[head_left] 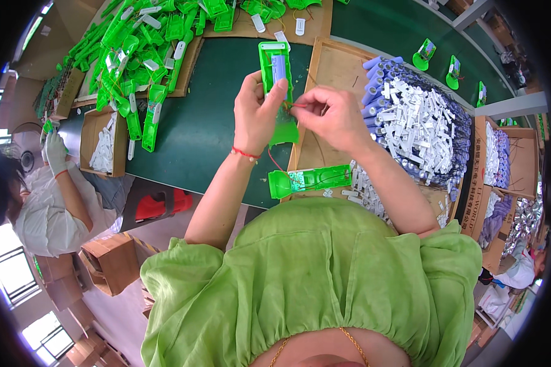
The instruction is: The person assembles portable flashlights by fitting internal wiring, batteries, and white components into plastic casings, then placing the assembled units onto a conveyor belt by hand.
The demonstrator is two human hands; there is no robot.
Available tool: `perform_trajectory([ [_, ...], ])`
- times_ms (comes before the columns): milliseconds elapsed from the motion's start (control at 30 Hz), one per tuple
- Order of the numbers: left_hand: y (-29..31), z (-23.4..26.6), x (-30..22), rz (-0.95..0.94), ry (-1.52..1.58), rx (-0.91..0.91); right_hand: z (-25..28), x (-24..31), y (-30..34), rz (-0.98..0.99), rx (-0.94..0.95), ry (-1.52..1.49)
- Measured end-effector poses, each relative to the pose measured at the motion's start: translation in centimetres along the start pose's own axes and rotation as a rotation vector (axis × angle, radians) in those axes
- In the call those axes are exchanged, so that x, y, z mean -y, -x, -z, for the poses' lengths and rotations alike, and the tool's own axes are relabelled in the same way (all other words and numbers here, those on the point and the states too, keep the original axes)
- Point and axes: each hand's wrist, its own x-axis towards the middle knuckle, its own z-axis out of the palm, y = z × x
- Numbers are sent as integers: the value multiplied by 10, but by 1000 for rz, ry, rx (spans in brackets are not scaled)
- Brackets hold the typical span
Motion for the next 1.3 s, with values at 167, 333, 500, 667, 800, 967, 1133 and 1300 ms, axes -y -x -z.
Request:
perform_trajectory([
  [167, 6, -6, -11, -30, -178, -11, -13, 4, 0, 21, -83, 239],
  [333, 2, -2, -6, 7, 4, -23, -17, -1, -5, 134, -86, 282],
  [500, -6, -8, -7, 305, 627, -10, -21, -20, -7, -185, -67, -873],
  [667, -24, -4, 4, 193, 528, -138, -14, -22, -15, 4, -184, -873],
  [800, -34, 3, 10, 142, 384, -31, -4, -24, -27, -145, 146, -74],
  [967, -21, 20, 6, -45, -253, 117, 51, -53, -90, -347, -22, 75],
  [1133, 24, 23, 0, 201, -574, 913, 142, -148, -165, -518, -222, 404],
  [1300, 55, 14, 0, -155, -1092, 998, 147, -143, -177, -529, -199, 912],
])
